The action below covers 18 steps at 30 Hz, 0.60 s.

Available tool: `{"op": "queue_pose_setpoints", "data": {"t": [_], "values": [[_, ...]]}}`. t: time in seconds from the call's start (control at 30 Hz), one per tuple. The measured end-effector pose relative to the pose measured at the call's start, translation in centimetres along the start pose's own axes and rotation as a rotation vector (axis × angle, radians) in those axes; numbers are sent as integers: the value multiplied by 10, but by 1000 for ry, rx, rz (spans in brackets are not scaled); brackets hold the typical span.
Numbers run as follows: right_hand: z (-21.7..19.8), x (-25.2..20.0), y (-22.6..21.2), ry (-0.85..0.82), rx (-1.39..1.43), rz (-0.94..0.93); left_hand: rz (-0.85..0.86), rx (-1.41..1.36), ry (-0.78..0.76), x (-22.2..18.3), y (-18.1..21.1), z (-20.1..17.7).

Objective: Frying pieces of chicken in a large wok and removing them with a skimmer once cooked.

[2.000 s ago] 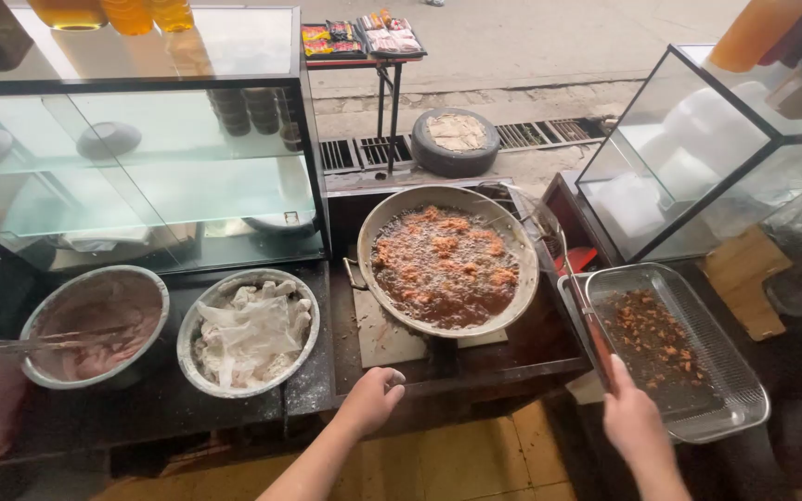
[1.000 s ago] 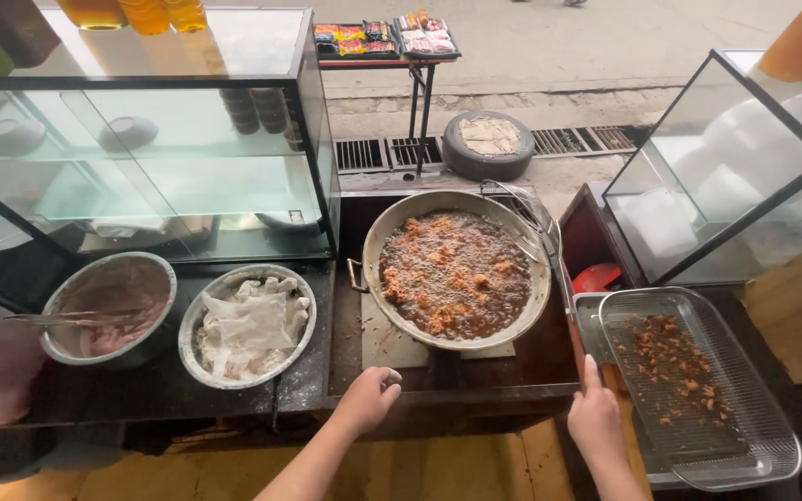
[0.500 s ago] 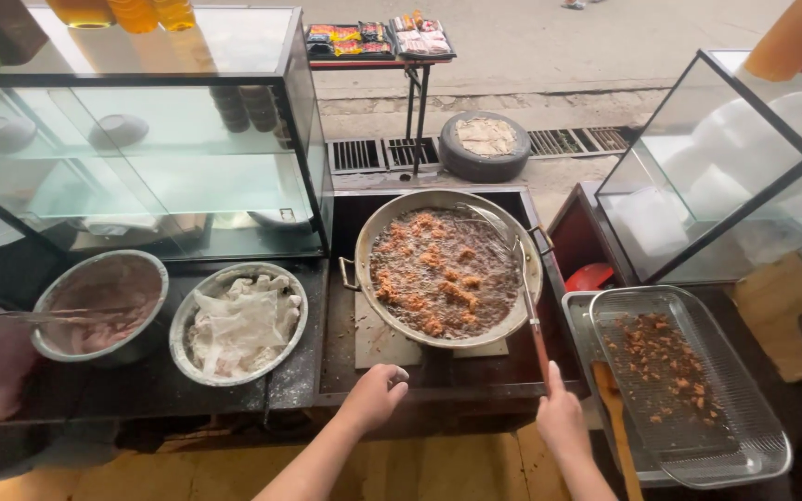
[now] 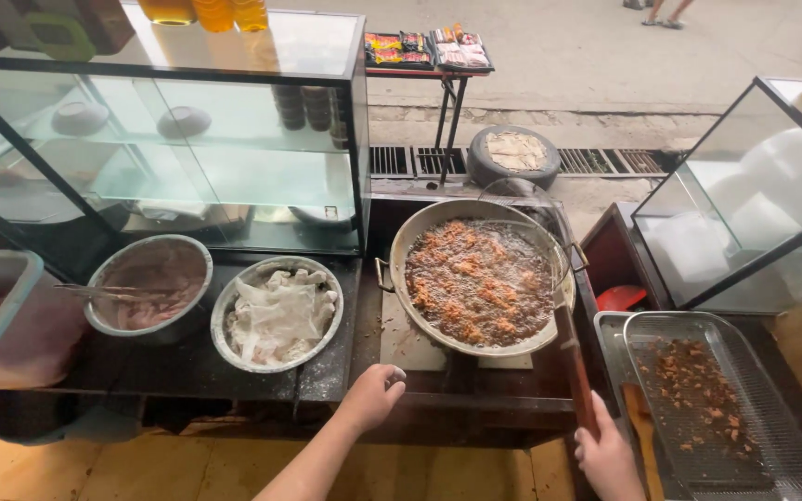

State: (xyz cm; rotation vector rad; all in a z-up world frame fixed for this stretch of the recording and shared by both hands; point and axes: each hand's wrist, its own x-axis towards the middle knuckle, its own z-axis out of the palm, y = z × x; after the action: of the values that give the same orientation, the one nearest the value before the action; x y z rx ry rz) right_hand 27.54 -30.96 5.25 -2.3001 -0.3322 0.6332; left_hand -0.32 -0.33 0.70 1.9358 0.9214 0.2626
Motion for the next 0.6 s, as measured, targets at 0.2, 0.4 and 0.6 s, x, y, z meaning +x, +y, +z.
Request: {"op": "queue_pose_setpoints", "data": {"t": [0.2, 0.4, 0.6], "values": [[28, 6, 93, 24, -185, -13, 27, -30, -15, -2, -16, -12], [62, 17, 121, 129, -660, -23, 12, -3, -78, -3, -22, -38], [101, -3, 84, 262, -665, -36, 72, -31, -100, -6, -55, -57]]}}
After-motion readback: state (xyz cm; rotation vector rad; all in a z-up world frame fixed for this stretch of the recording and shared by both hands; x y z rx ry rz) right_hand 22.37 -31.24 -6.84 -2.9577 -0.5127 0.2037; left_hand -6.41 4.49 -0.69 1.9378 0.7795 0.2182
